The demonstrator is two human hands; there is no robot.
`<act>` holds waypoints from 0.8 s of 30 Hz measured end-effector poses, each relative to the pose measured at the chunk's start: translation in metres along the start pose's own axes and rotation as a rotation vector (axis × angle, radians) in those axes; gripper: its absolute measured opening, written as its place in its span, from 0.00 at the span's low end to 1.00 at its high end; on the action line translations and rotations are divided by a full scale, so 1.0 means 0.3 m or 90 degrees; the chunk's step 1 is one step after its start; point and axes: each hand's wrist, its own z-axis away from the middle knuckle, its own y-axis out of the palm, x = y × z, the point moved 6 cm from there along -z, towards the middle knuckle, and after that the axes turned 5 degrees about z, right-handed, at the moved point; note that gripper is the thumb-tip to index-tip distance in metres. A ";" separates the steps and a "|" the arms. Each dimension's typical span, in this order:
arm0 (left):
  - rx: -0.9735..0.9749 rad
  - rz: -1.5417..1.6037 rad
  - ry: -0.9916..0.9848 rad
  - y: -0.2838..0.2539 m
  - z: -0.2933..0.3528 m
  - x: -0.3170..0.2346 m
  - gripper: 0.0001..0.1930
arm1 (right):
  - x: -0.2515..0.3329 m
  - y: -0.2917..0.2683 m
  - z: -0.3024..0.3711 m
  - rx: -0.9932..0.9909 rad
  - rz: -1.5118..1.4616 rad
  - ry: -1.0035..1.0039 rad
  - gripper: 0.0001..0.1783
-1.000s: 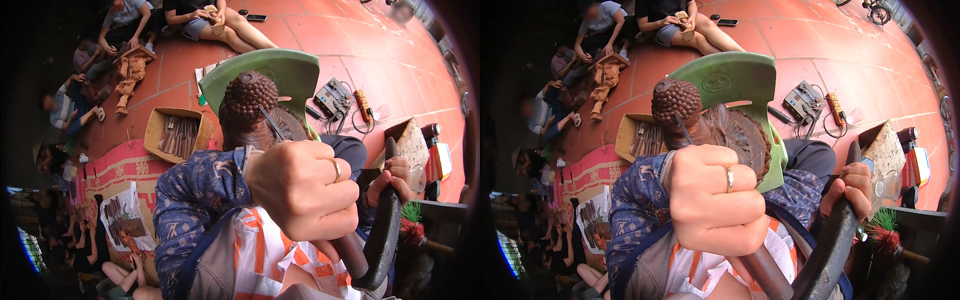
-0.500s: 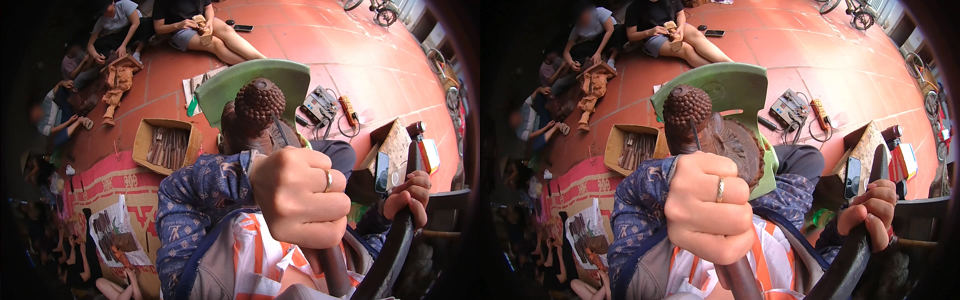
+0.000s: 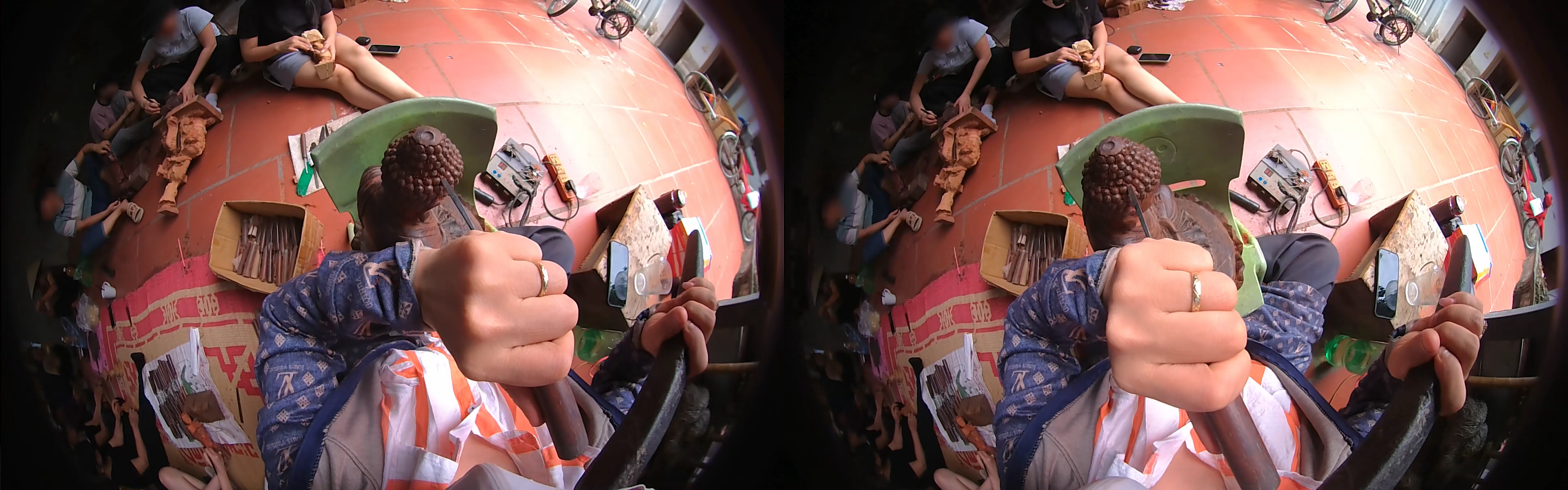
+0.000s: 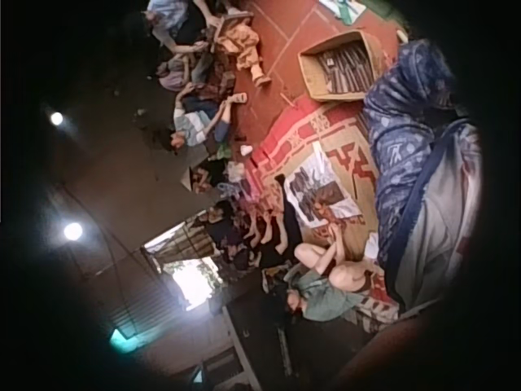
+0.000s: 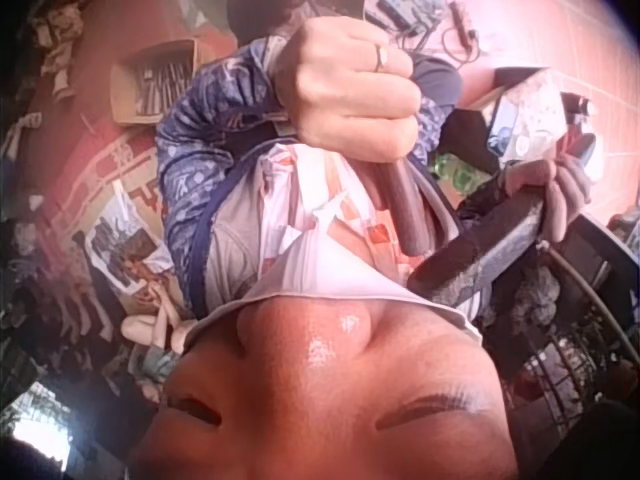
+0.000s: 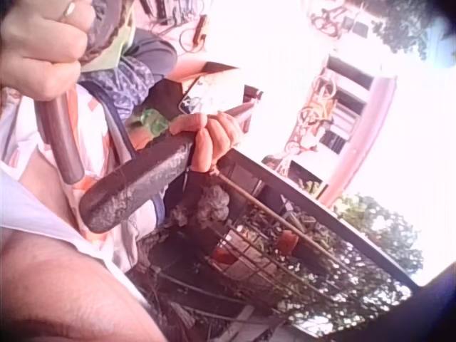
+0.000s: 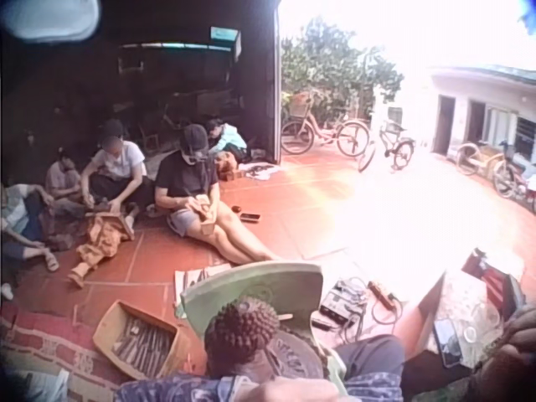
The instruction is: The person carves a small wooden object, likely a Buddha head, using a chisel and a mallet. They hold the object in one hand and strike the chisel with the mallet to shape the surface details.
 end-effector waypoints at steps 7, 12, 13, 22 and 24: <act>0.017 -0.015 -0.003 -0.003 0.007 0.002 0.15 | 0.003 0.013 -0.001 0.055 0.116 -0.018 0.13; 0.025 -0.005 -0.003 -0.006 -0.001 -0.002 0.15 | 0.000 0.008 0.009 -0.010 -0.035 -0.030 0.12; 0.027 -0.014 -0.004 -0.008 0.000 0.000 0.15 | 0.023 0.026 -0.005 0.012 0.093 0.000 0.12; 0.099 -0.097 0.028 0.048 0.007 -0.011 0.12 | -0.004 0.029 0.025 0.003 0.104 0.026 0.13; 0.158 -0.116 0.033 0.084 0.009 -0.007 0.12 | -0.032 0.036 0.048 -0.058 0.044 0.065 0.13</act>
